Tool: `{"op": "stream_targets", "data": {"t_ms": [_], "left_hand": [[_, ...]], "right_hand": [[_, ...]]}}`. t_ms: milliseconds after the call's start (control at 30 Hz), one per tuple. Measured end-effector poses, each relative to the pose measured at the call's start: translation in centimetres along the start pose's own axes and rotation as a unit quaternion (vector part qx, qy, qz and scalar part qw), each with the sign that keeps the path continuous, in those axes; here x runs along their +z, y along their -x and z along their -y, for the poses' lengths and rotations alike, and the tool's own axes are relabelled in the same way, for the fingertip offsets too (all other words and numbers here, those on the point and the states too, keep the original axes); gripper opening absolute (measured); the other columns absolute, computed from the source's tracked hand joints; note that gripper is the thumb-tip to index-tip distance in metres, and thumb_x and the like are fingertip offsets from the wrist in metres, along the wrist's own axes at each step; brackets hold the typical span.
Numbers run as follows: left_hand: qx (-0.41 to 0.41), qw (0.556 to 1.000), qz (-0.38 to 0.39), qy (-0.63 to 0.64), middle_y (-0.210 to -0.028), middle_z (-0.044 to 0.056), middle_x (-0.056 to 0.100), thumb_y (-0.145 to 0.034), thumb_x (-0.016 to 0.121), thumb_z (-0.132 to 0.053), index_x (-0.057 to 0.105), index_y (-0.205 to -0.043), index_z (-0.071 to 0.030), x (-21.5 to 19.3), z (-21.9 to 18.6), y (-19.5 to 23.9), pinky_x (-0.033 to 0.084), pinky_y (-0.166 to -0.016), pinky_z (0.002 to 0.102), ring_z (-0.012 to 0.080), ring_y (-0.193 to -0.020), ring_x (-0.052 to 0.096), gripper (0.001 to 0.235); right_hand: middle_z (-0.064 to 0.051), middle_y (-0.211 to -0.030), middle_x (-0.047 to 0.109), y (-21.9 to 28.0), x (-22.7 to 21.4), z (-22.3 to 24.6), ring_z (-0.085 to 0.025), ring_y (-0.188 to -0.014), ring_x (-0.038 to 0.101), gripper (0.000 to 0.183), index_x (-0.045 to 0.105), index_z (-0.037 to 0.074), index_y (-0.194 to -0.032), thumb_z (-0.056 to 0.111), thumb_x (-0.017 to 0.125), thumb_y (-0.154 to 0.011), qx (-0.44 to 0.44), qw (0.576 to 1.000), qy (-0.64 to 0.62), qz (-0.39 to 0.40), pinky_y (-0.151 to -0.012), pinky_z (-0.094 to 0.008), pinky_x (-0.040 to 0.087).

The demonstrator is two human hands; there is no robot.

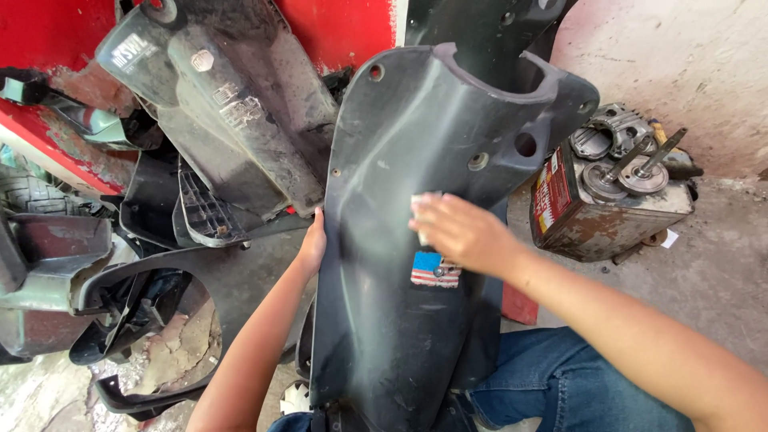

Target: The person sands a black plastic motorcycle panel or fairing using a small piece of sandpaper.

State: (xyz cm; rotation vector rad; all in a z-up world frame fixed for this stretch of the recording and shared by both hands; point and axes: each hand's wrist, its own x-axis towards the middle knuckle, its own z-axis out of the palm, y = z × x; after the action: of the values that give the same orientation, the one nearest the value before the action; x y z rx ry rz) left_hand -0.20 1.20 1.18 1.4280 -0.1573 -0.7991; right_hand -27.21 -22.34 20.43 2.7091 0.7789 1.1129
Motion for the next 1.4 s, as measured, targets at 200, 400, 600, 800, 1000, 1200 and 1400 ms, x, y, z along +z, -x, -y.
{"op": "stream_targets", "data": {"t_ms": [200, 400, 600, 800, 1000, 1200, 1400], "left_hand": [[-0.021, 0.998, -0.039, -0.035, -0.144, 0.01, 0.06, -0.103, 0.022, -0.063, 0.049, -0.149, -0.005, 0.4, -0.9, 0.9, 0.043, -0.111, 0.037, 0.0229, -0.131, 0.058, 0.079], [-0.024, 1.0, -0.002, 0.008, -0.144, 0.012, 0.06, -0.104, 0.021, -0.061, 0.048, -0.149, -0.004, 1.3, -1.6, 1.7, 0.045, -0.111, 0.04, 0.0241, -0.13, 0.059, 0.077], [-0.007, 0.999, -0.025, -0.02, -0.142, 0.013, 0.061, -0.105, 0.021, -0.06, 0.05, -0.147, -0.003, 0.2, -0.4, 0.4, 0.045, -0.111, 0.038, 0.0234, -0.129, 0.06, 0.077], [0.01, 1.0, -0.004, -0.024, -0.143, 0.012, 0.061, -0.105, 0.02, -0.06, 0.05, -0.148, -0.002, 0.7, -0.5, 0.7, 0.044, -0.111, 0.038, 0.023, -0.13, 0.059, 0.078], [0.006, 1.0, -0.021, -0.017, -0.14, 0.014, 0.064, -0.105, 0.022, -0.061, 0.052, -0.145, 0.0, -0.4, 0.6, -0.7, 0.045, -0.111, 0.038, 0.0239, -0.128, 0.061, 0.079], [0.032, 0.999, 0.0, -0.001, -0.138, 0.011, 0.065, -0.104, 0.032, -0.059, 0.055, -0.143, -0.001, 0.6, 0.0, 0.6, 0.047, -0.108, 0.036, 0.021, -0.124, 0.063, 0.073], [0.045, 0.998, -0.018, -0.028, -0.131, 0.011, 0.067, -0.105, 0.045, -0.046, 0.054, -0.144, -0.004, 1.5, -1.6, 2.7, 0.051, -0.099, 0.035, 0.0183, -0.114, 0.064, 0.059]], "right_hand": [[-0.009, -0.138, 0.065, 1.7, 3.2, 1.3, -0.023, -0.137, 0.057, 0.031, 0.07, 0.008, -0.125, 0.027, 0.062, -0.101, -0.147, 0.985, -0.08, 0.037, -0.118, -0.042, 0.044], [-0.012, -0.138, 0.067, -1.9, -2.8, -2.5, -0.026, -0.133, 0.058, 0.03, 0.071, 0.008, -0.124, 0.024, 0.065, -0.098, 0.007, 0.996, 0.083, -0.006, -0.11, -0.042, 0.045], [-0.008, -0.134, 0.067, -0.3, 0.6, -0.7, -0.023, -0.135, 0.058, 0.022, 0.071, 0.011, -0.117, 0.023, 0.066, -0.099, -0.05, 0.998, -0.034, 0.014, -0.115, -0.042, 0.045], [-0.006, -0.139, 0.066, -2.1, -2.7, -2.6, -0.021, -0.136, 0.055, 0.026, 0.074, 0.012, -0.122, 0.023, 0.066, -0.1, 0.01, 0.991, 0.132, -0.031, -0.111, -0.042, 0.043], [-0.008, -0.139, 0.065, -0.1, 1.5, -1.1, -0.024, -0.139, 0.055, 0.024, 0.073, 0.011, -0.118, 0.022, 0.068, -0.097, -0.021, 0.997, -0.074, 0.027, -0.115, -0.044, 0.041], [-0.004, -0.137, 0.065, -2.1, -2.9, -3.3, -0.02, -0.137, 0.054, 0.023, 0.075, 0.014, -0.117, 0.022, 0.07, -0.096, 0.001, 0.994, 0.109, -0.015, -0.108, -0.046, 0.04], [-0.006, -0.142, 0.062, -0.2, 0.6, -2.3, -0.023, -0.14, 0.053, 0.023, 0.073, 0.014, -0.115, 0.025, 0.072, -0.094, -0.015, 1.0, 0.013, 0.018, -0.115, -0.047, 0.038]]}}
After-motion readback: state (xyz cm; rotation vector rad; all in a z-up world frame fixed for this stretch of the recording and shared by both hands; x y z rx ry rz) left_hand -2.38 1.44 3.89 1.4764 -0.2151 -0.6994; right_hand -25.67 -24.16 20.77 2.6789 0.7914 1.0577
